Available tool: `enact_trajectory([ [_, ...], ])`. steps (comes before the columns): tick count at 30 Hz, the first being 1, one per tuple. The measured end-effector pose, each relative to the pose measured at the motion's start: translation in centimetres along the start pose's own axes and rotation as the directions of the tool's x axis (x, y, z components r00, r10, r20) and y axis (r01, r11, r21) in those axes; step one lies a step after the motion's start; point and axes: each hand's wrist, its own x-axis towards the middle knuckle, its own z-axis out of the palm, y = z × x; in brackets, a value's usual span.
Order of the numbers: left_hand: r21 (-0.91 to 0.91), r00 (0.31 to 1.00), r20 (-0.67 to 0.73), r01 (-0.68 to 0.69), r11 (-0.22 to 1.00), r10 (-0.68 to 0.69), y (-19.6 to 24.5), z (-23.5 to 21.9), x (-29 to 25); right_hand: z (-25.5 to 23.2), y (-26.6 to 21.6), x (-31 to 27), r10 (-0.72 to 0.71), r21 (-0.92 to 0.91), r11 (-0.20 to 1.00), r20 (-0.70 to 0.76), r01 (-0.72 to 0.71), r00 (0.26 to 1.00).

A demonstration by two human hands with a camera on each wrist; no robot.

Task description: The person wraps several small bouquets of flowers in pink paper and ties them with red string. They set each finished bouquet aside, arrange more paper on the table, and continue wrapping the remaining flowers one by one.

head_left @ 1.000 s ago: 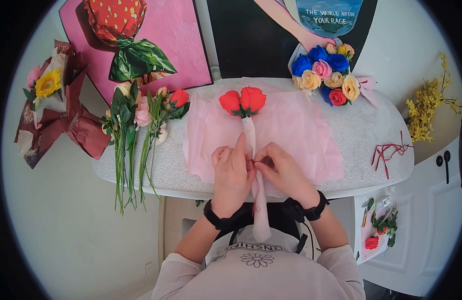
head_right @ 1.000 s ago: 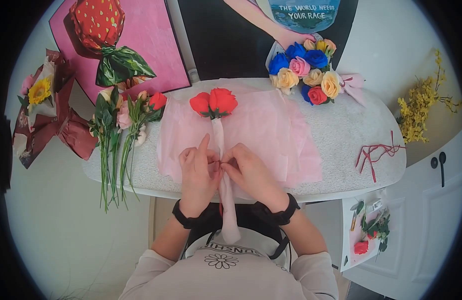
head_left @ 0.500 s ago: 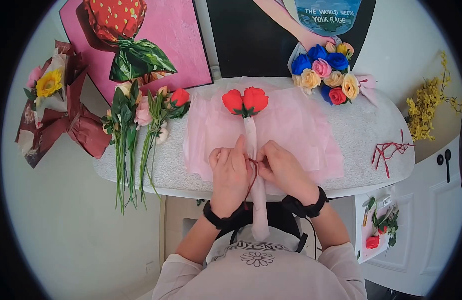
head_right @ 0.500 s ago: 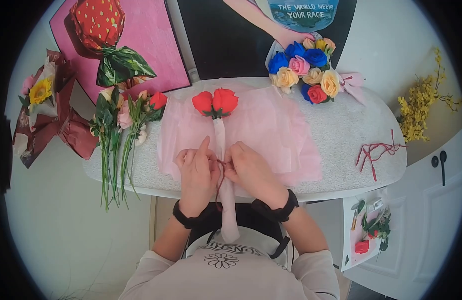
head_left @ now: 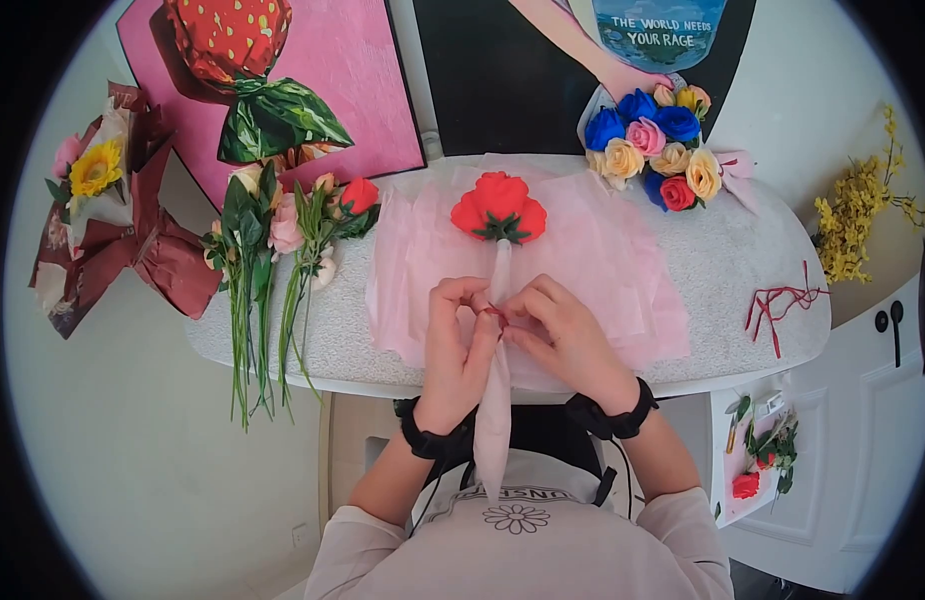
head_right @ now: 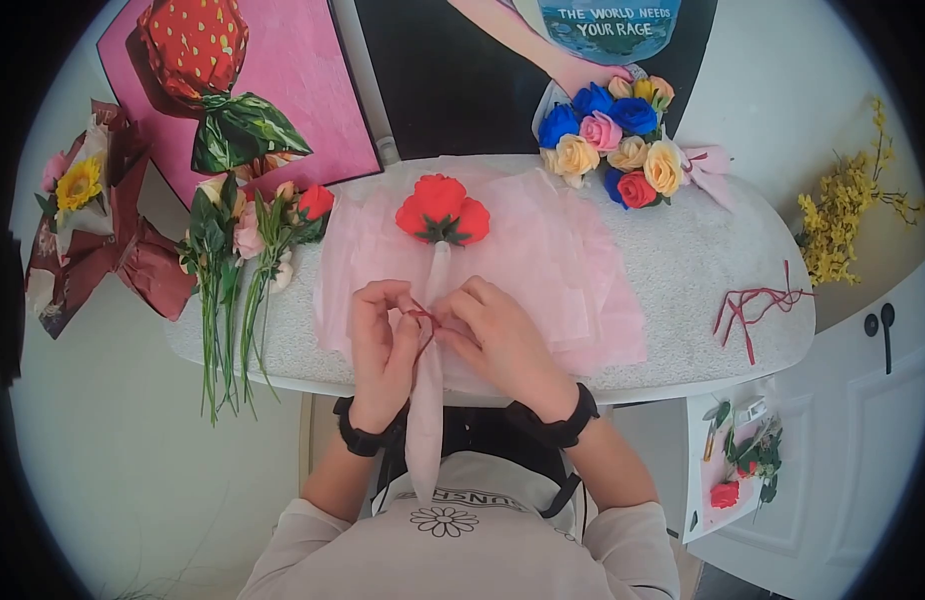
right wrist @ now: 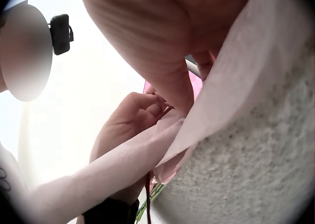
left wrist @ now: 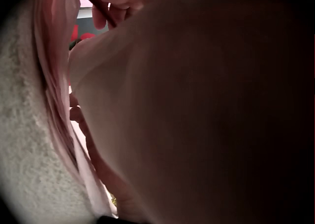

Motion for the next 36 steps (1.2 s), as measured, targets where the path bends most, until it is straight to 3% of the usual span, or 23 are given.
enact_trajectory([
  [2, -0.064, 0.997, -0.052, -0.06, 0.996, 0.057, 0.8, -0.1, 0.0, 0.1, 0.4, 0.0, 0.011, 0.004, 1.0, -0.012, -0.011, 1.0],
  [5, -0.083, 0.965, -0.164, -0.222, 0.972, 0.206, 3.1, -0.8, 0.5, -0.1, 0.6, -0.2, -0.046, -0.202, 0.979, -0.019, 0.041, 0.999],
  [8, -0.137, 0.944, -0.216, -0.282, 0.949, 0.25, 5.2, -1.7, 0.6, -0.3, -0.4, -0.1, -0.019, -0.176, 0.984, -0.082, 0.004, 0.996],
  [11, -0.106, 0.974, -0.11, -0.208, 0.972, 0.196, 5.3, -2.1, 0.2, -1.6, -4.3, -0.2, 0.071, 0.292, 0.954, -0.021, -0.062, 0.997],
  [13, -0.085, 0.988, -0.064, -0.149, 0.985, 0.144, 5.3, -1.3, -0.2, -1.1, -4.2, -0.8, -0.138, 0.354, 0.928, 0.042, 0.115, 0.989],
  [14, -0.124, 0.982, -0.062, -0.184, 0.975, 0.178, 4.9, -1.2, -0.2, -1.4, -4.0, -1.2, -0.24, 0.381, 0.903, 0.068, 0.197, 0.968],
  [15, -0.146, 0.981, -0.076, -0.185, 0.972, 0.176, 4.8, -1.1, -0.3, -2.3, -4.1, -1.7, -0.124, 0.473, 0.88, 0.16, 0.034, 0.979],
  [17, -0.147, 0.988, -0.074, -0.145, 0.978, 0.136, 4.8, -1.0, -0.2, -4.3, -4.7, -2.2, 0.062, 0.619, 0.73, 0.363, -0.291, 0.93],
  [21, -0.051, 1.0, 0.002, 0.023, 0.998, -0.023, 4.5, -0.5, -0.2, -11.6, -4.9, -3.0, 0.339, 0.42, 0.853, 0.008, -0.311, 0.941],
  [22, -0.027, 0.997, 0.023, 0.068, 0.997, -0.067, 4.5, -0.5, -0.2, -13.9, -4.5, -3.3, 0.353, 0.31, 0.901, -0.124, -0.302, 0.927],
  [23, 0.065, 0.994, 0.066, 0.078, 0.995, -0.082, 4.2, -0.9, -0.2, -16.0, -2.9, -3.7, 0.271, 0.178, 0.957, -0.26, -0.23, 0.927],
  [25, 0.255, 0.983, 0.134, 0.091, 0.963, -0.129, 3.1, -2.0, -0.2, -21.0, -0.6, -5.1, 0.32, -0.089, 0.911, -0.466, -0.404, 0.825],
  [26, 0.303, 0.979, 0.137, 0.102, 0.947, -0.149, 3.0, -2.0, -0.3, -23.1, 0.1, -5.6, 0.307, -0.118, 0.886, -0.576, -0.449, 0.758],
  [28, 0.413, 0.973, 0.121, 0.13, 0.901, -0.195, 3.3, -1.7, -0.3, -27.3, 2.9, -6.9, 0.14, -0.294, 0.824, -0.722, -0.483, 0.678],
  [29, 0.437, 0.982, 0.123, 0.073, 0.897, -0.14, 2.4, -1.8, -0.4, -29.1, 4.6, -7.7, 0.086, -0.354, 0.775, -0.762, -0.524, 0.642],
  [31, 0.551, 0.978, 0.121, 0.075, 0.831, -0.169, 2.6, -1.4, -0.1, -30.2, 5.9, -8.4, 0.161, -0.412, 0.625, -0.763, -0.663, 0.626],
  [32, 0.604, 0.975, 0.12, 0.076, 0.794, -0.185, 2.6, -1.2, 0.0, -30.4, 7.8, -9.0, 0.156, -0.481, 0.594, -0.718, -0.645, 0.679],
  [33, 0.626, 0.973, 0.128, 0.069, 0.777, -0.19, 2.5, -1.2, 0.0, -29.4, 7.5, -8.8, 0.363, -0.414, 0.505, -0.694, -0.757, 0.622],
  [36, 0.671, 0.96, 0.147, 0.08, 0.737, -0.238, 2.2, -0.7, 0.1, -25.4, 10.2, -10.4, 0.019, -0.803, 0.084, -0.59, -0.59, 0.807],
])
